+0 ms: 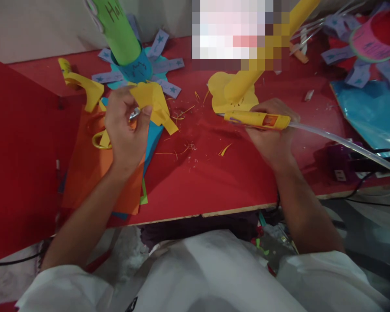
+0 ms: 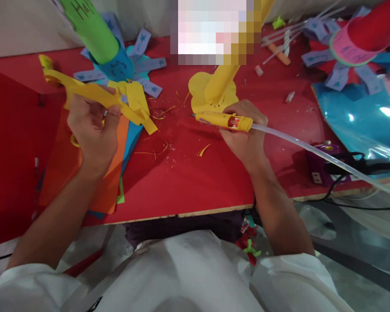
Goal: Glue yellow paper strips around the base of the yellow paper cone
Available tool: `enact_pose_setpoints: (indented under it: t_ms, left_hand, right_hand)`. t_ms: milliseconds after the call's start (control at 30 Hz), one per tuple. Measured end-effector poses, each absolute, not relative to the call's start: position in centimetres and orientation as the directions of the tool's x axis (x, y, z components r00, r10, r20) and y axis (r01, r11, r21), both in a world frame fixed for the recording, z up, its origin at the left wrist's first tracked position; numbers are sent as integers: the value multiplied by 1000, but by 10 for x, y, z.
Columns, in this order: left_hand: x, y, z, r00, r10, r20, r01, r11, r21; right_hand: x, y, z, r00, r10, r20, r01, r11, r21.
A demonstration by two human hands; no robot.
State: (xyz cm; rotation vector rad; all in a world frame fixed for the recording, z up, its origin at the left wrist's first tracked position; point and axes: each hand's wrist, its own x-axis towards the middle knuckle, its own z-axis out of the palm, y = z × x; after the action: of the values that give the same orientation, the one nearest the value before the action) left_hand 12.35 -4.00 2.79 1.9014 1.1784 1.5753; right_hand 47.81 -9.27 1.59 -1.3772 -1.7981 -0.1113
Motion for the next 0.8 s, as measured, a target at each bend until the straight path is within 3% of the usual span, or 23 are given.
enact_pose_setpoints:
  t_ms: [133, 433, 667, 800]
  left_hand:
    - [127, -40, 33, 17, 763, 647, 231, -632, 739]
    - [136, -48, 48, -40, 847, 530, 70, -527, 847]
    - [137, -44, 43, 112, 764, 635, -81, -630, 772]
    - [144, -58, 52, 158, 773, 614, -148, -596, 789]
  right_hand:
    - [477, -93, 17, -48, 738, 673, 808, 424, -408]
    - [469, -100, 21, -134, 843, 521, 754, 428, -499]
    - [463, -108, 25, -306, 845, 438, 593, 529, -607]
    - [459, -111, 26, -438, 794, 422, 456, 600, -657]
